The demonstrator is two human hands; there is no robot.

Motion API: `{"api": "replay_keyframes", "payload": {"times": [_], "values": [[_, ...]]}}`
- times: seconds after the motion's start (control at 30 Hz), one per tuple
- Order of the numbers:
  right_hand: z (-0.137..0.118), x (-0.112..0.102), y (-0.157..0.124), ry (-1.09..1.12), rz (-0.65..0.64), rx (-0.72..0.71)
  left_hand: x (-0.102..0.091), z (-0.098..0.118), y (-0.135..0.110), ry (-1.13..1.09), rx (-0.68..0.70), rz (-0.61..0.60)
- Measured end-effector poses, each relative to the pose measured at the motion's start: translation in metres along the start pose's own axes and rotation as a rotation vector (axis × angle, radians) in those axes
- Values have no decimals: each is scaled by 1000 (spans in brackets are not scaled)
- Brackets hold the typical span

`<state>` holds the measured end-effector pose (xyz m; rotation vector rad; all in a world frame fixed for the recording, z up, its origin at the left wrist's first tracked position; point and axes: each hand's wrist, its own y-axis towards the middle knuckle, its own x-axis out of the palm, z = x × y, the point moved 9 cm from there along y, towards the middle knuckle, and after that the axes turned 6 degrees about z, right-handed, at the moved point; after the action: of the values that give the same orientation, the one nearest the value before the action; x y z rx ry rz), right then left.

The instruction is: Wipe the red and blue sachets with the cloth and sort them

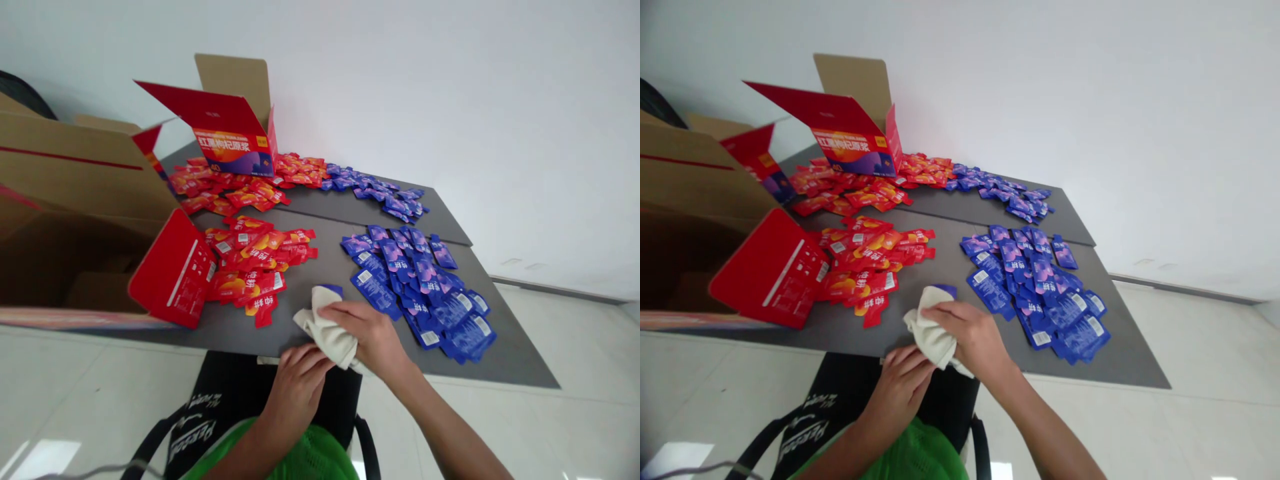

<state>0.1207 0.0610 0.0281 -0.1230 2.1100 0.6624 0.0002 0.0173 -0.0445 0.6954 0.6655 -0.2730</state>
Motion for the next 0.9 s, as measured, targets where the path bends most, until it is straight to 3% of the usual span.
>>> {"api": "replay_keyframes", "payload": {"times": [0.07,0.17,0.33,0.4,0.5,0.63,0.77,0.9], "values": [[-2,16,-12,15,-82,18,0,0,0,24,-5,-7],[22,26,0,27,-61,84,0,1,1,7,-1,-21],[63,11,46,-124,3,133,0,2,3,-3,7,-21],[56,-3,47,-136,55,118,0,2,3,0,9,-14],[24,-14,21,-41,123,59,-1,2,3,-2,5,-5],[-3,12,-16,29,-40,17,2,0,1,35,-22,-34],[27,29,-1,39,-34,97,1,0,2,-2,-25,-28],[64,20,43,-89,5,121,1,0,4,-23,-28,-41]]}}
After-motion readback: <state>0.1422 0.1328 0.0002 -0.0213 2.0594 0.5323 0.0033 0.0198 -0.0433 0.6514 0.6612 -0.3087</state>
